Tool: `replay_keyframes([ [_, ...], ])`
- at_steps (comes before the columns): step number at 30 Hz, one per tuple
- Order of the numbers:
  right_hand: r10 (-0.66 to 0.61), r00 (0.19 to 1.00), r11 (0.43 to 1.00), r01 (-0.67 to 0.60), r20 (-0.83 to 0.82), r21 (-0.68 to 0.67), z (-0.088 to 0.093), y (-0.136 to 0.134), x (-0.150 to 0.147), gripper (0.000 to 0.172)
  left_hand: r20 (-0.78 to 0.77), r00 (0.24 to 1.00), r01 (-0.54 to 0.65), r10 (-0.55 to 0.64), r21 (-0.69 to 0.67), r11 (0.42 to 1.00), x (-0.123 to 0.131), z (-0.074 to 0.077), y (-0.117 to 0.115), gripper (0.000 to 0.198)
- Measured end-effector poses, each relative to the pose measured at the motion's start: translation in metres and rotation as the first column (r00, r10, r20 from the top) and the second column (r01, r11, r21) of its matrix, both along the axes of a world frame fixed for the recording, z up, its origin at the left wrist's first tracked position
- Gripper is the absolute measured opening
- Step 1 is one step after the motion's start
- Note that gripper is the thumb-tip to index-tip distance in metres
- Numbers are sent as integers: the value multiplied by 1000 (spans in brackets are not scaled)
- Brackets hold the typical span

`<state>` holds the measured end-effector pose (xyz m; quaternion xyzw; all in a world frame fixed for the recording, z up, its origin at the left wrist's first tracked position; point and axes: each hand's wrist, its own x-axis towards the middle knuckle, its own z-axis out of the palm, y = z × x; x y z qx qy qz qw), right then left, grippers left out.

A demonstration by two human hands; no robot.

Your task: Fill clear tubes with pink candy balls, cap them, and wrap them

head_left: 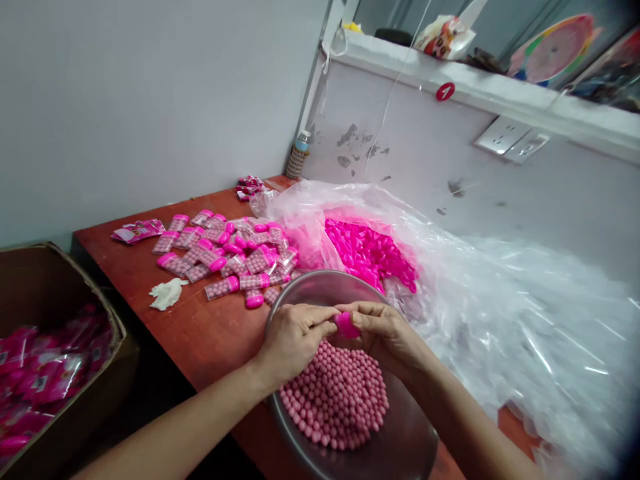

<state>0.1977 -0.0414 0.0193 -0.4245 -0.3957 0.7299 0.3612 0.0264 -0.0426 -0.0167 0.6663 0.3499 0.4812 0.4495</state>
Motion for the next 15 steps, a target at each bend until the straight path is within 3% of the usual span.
replay_keyframes([
  [5, -110, 994, 994, 111, -13, 26, -8, -1, -9, 13, -72, 996, -51, 52, 20, 998, -1, -1, 0, 27],
  [10, -157, 987, 986, 155, 21, 64, -9, 3, -18, 21, -12, 1000, -29, 28, -107, 994, 1, 3, 6, 26],
  [13, -173, 982, 974, 159, 76, 159, -3, 2, -17, 34, -33, 999, -35, 28, -224, 974, -2, 7, 10, 27],
  [15, -248, 965, 937, 216, 85, 273, 3, -3, -6, 42, -90, 989, -137, 117, -254, 958, -10, 8, 22, 30],
])
